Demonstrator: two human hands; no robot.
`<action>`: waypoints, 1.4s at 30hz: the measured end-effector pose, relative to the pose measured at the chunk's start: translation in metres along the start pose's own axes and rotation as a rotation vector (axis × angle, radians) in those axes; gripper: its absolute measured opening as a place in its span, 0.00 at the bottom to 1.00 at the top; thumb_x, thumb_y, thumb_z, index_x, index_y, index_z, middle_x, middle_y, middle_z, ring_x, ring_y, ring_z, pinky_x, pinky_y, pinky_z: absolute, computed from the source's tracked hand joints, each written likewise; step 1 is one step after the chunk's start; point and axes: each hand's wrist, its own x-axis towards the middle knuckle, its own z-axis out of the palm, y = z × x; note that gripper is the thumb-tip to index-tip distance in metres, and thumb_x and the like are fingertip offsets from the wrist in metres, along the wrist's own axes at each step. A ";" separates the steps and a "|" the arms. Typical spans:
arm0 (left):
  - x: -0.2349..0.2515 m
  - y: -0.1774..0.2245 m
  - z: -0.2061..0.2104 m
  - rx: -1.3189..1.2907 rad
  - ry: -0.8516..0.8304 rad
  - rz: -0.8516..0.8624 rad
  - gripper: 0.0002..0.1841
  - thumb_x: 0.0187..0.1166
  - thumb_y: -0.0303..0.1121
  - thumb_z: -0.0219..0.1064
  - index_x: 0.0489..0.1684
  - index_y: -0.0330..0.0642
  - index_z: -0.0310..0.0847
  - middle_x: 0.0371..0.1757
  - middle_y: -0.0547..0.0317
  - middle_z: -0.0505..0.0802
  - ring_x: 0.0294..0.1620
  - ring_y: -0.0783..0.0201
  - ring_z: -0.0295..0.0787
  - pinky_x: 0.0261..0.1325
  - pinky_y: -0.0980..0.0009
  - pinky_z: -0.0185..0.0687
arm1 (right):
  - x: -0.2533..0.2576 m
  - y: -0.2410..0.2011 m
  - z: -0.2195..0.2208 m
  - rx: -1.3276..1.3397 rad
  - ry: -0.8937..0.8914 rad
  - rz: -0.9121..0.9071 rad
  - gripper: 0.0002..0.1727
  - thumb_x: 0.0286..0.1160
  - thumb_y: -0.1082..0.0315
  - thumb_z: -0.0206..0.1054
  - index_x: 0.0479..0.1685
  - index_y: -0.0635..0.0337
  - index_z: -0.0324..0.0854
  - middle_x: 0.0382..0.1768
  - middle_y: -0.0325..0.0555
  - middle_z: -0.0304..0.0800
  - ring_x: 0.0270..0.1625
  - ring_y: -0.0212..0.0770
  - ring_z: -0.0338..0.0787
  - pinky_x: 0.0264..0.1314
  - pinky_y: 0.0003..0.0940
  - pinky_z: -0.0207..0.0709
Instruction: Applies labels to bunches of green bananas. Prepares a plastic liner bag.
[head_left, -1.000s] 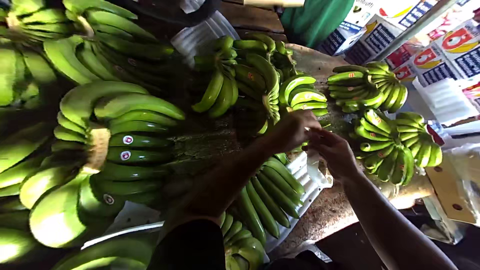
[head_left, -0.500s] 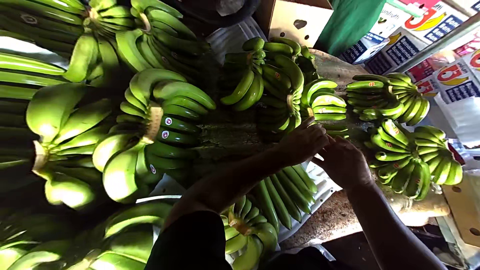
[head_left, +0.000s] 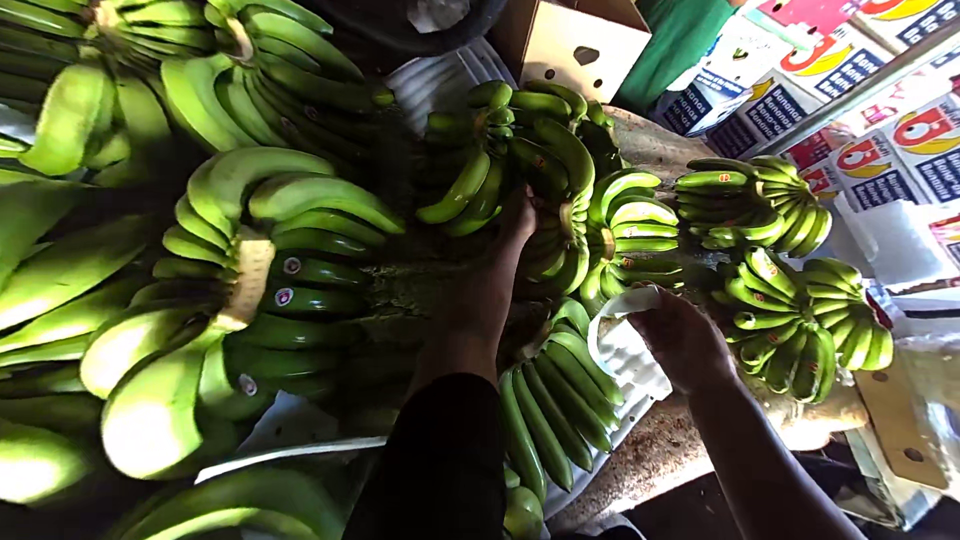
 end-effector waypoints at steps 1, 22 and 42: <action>0.005 -0.003 0.005 0.016 0.037 0.005 0.17 0.85 0.23 0.57 0.70 0.26 0.74 0.69 0.28 0.84 0.74 0.35 0.80 0.77 0.41 0.72 | 0.001 -0.001 -0.003 -0.022 -0.026 -0.018 0.20 0.95 0.68 0.38 0.59 0.69 0.76 0.41 0.46 0.94 0.40 0.36 0.95 0.47 0.29 0.90; -0.161 0.082 0.003 0.261 0.058 1.136 0.03 0.71 0.23 0.71 0.30 0.40 0.89 0.41 0.51 0.93 0.48 0.51 0.93 0.67 0.48 0.79 | -0.002 0.009 -0.006 -0.502 -0.250 -0.238 0.32 0.66 0.86 0.62 0.76 0.66 0.73 0.52 0.47 0.90 0.47 0.33 0.91 0.49 0.30 0.88; -0.042 -0.023 0.017 -0.304 -0.076 -0.437 0.29 0.82 0.31 0.69 0.79 0.25 0.67 0.76 0.26 0.77 0.77 0.36 0.74 0.78 0.42 0.70 | 0.000 0.009 -0.008 -0.335 -0.068 -0.238 0.29 0.72 0.87 0.55 0.76 0.66 0.63 0.40 0.47 0.91 0.37 0.35 0.94 0.42 0.30 0.89</action>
